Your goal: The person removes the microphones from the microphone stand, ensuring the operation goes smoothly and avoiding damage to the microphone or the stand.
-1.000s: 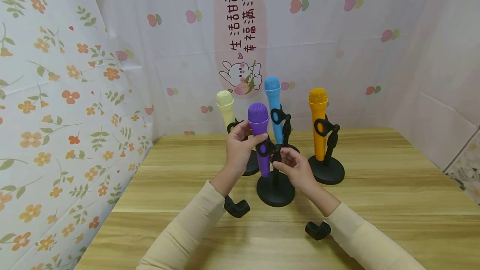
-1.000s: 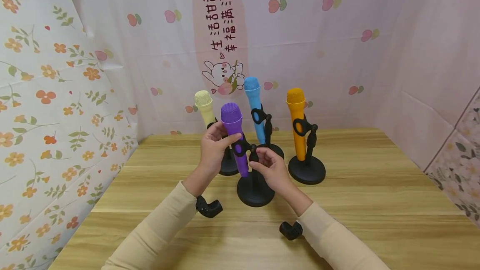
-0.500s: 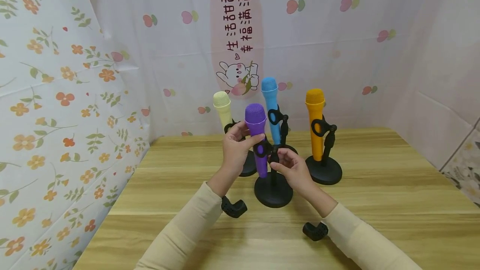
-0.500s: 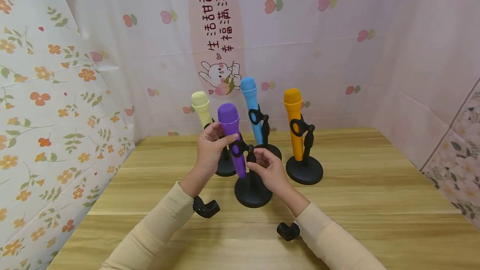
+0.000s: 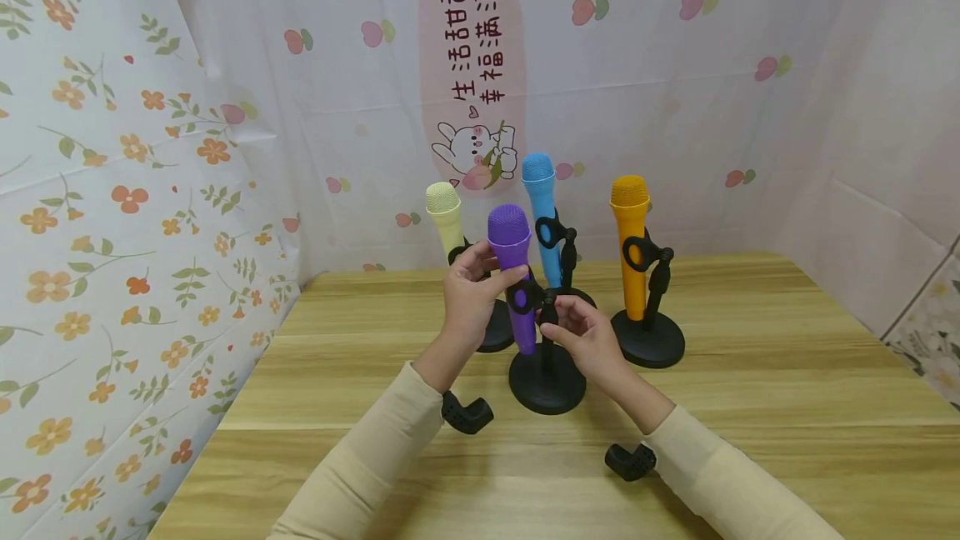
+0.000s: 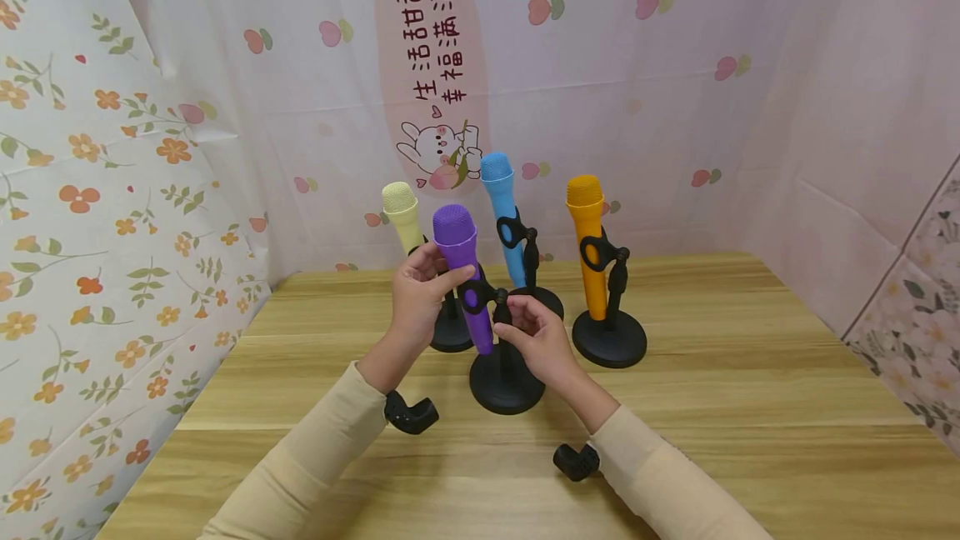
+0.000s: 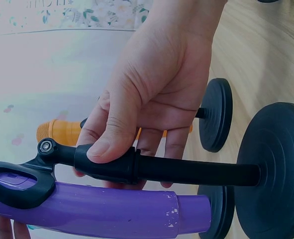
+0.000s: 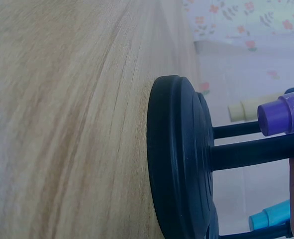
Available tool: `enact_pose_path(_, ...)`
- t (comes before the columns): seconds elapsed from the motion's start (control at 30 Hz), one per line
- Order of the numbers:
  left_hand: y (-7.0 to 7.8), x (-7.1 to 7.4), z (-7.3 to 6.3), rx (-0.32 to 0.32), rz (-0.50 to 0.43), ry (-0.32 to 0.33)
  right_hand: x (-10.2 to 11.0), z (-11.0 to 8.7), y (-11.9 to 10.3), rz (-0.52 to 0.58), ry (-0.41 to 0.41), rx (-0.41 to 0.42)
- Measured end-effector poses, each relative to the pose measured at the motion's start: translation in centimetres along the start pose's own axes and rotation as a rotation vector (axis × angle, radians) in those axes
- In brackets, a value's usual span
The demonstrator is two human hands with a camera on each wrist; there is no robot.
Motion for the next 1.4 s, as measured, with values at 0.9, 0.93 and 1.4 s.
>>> enact_pose_path(0.9,0.43,0.03,0.37,-0.011,-0.01,-0.018,-0.03,0.07,0.21,-0.011,0.004,0.006)
enact_pose_path(0.93,0.48,0.03,0.36,-0.011,-0.009,-0.017,-0.02,0.07,0.2,-0.014,0.004,0.007)
enact_pose_path(1.4,0.89,0.01,0.43,-0.008,0.007,-0.01,-0.03,-0.01,0.04,-0.003,-0.008,0.008)
Point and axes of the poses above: each hand's wrist, its own z-axis towards the middle knuckle, its own x-axis out of the back of the hand, y = z × x, the point moved 4 cm from there along z, towards the middle knuckle, and after that the axes turned 1 degree about -y, right-handed, at the moved point
